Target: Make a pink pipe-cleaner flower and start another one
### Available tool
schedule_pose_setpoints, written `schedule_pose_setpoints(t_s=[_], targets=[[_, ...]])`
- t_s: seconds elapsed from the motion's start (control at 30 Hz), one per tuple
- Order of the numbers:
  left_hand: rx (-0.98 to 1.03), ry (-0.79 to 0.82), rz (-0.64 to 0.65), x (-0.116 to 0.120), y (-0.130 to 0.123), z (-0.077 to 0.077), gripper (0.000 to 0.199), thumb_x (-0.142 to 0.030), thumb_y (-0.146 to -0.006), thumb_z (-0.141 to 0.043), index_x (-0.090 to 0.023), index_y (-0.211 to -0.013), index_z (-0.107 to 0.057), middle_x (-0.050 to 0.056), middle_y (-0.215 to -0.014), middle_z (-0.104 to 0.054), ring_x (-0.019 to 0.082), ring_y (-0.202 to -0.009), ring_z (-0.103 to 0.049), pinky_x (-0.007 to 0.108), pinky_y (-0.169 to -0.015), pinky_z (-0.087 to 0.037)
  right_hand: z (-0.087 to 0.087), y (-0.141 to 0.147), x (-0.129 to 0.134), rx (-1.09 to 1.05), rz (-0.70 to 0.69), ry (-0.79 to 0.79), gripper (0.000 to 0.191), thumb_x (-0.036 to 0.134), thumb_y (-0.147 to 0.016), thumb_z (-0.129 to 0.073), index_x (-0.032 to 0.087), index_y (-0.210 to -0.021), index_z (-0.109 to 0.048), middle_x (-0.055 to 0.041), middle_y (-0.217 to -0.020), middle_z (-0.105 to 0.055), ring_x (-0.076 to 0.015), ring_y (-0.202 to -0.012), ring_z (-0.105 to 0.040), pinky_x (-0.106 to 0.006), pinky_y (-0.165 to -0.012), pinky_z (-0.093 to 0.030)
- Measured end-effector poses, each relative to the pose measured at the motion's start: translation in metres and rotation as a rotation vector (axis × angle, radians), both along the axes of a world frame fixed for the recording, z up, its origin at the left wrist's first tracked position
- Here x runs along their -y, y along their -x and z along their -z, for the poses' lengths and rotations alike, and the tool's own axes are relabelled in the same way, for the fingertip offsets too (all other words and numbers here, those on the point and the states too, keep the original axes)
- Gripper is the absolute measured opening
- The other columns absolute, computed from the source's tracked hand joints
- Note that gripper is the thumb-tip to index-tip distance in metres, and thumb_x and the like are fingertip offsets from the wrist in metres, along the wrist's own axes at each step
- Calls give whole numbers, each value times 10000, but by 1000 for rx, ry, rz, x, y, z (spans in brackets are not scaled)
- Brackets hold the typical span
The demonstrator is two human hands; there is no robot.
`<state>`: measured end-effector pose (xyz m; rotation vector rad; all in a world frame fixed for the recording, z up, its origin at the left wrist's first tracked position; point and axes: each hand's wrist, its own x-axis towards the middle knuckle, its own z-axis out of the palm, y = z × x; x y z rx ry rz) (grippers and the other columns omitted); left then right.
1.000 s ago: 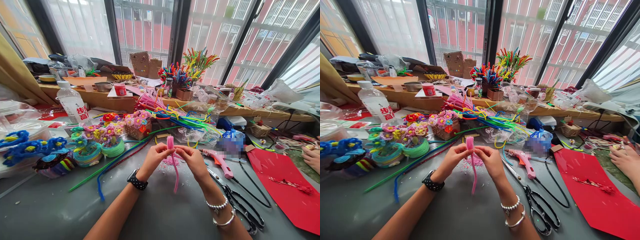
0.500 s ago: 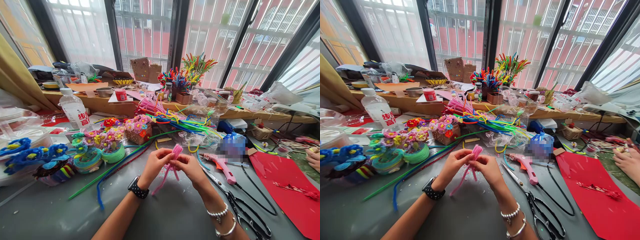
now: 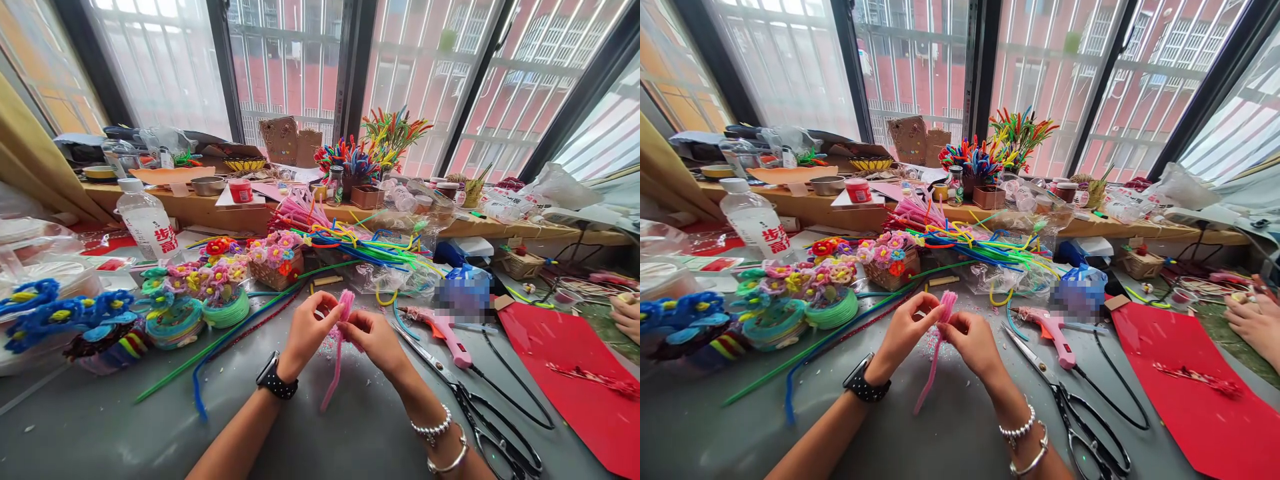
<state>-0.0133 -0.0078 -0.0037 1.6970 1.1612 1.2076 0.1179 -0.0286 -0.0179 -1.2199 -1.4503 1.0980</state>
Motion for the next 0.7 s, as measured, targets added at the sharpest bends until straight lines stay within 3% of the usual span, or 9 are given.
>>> schedule_pose_setpoints(t_s=[0.2, 0.4, 0.53, 0.63, 0.7], targets=[[83, 19, -26, -4, 5, 0, 167, -321, -678, -544, -166, -632, -503, -31, -576, -491, 92, -524, -453, 200, -496, -364, -4, -2, 2, -91, 38, -12, 233, 378, -652, -608, 152, -604, -578, 26, -514, -513, -86, -462, -403, -215, -442, -288], [178, 259, 185, -7, 6, 1, 200, -328, -631, -606, -133, -626, -563, 3, -577, -560, 98, -512, -491, 211, -487, -392, -1, -8, -4, -344, 236, -51, 227, 379, -640, -627, 158, -641, -574, 27, -544, -495, -85, -490, -399, -210, -448, -298], [213, 349, 218, -4, 3, 0, 197, -309, -585, -656, -122, -596, -596, 0, -526, -566, 87, -477, -490, 211, -496, -405, 5, -7, -7, -464, 334, -51, 209, 350, -605, -663, 157, -635, -588, 23, -563, -516, -86, -514, -416, -213, -486, -325], [231, 358, 234, -5, 6, -2, 241, -361, -595, -645, -123, -588, -612, 20, -536, -590, 108, -493, -523, 231, -521, -432, 5, -10, -8, -477, 346, -53, 212, 351, -591, -673, 162, -660, -605, 19, -581, -540, -89, -521, -426, -216, -491, -329], [265, 363, 214, -7, 11, -5, 328, -434, -656, -570, -113, -632, -634, 62, -614, -630, 140, -559, -567, 256, -572, -454, 1, -12, -6, -427, 259, -31, 215, 362, -601, -663, 160, -651, -612, 24, -558, -538, -82, -496, -412, -216, -478, -316]])
